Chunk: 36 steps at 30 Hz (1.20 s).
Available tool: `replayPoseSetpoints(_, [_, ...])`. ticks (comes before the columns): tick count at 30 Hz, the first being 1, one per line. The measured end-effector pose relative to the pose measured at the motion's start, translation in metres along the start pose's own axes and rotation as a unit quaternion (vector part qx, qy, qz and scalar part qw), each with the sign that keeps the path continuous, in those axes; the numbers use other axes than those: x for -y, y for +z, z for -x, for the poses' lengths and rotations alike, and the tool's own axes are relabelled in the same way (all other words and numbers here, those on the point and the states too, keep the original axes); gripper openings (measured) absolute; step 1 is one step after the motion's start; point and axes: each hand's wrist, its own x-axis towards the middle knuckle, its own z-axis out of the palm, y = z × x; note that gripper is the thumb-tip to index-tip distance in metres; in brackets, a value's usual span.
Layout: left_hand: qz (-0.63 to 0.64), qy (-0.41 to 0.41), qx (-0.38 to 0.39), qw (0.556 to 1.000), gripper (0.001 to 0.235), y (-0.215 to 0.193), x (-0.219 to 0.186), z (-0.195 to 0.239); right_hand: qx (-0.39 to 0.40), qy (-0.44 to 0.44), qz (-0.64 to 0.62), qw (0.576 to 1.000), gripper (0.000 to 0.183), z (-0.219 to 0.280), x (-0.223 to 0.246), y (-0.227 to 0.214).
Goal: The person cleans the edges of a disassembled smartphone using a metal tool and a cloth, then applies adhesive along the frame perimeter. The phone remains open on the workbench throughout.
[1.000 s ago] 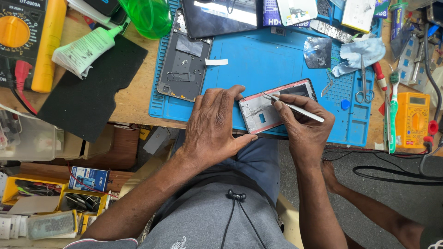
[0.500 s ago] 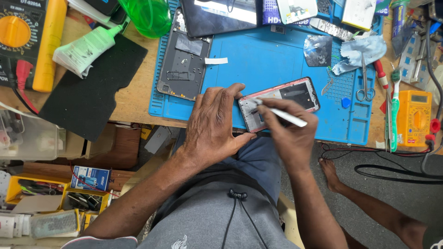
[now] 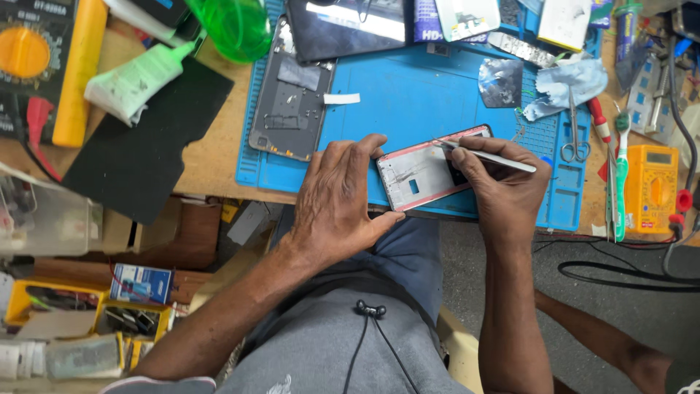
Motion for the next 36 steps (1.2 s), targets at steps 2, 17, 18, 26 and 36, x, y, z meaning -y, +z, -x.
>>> replayPoseSetpoints(2, [0.001,-0.007,-0.004,1.0,0.099,0.0,-0.002,0.002,0.046,0.006,-0.012,0.999,0.016,-0.002,-0.004,-0.002])
replayPoseSetpoints(17, [-0.044,0.026,0.068,0.996,0.081,-0.003,-0.004,-0.014,0.019,0.004,-0.012,1.0,0.016,-0.028,-0.002,-0.026])
replayPoseSetpoints(18, [-0.043,0.023,0.075,0.996,0.078,-0.003,-0.004,-0.014,0.007,-0.011,-0.011,1.0,0.016,-0.03,-0.003,-0.029])
replayPoseSetpoints(26, [-0.04,0.027,0.065,0.997,0.081,-0.001,-0.004,-0.015,-0.014,-0.016,-0.004,1.0,0.013,-0.039,-0.014,-0.044])
replayPoseSetpoints(36, [-0.034,0.012,0.081,0.996,0.083,-0.001,-0.007,-0.018,0.009,-0.026,-0.009,1.0,0.015,-0.046,-0.032,-0.061])
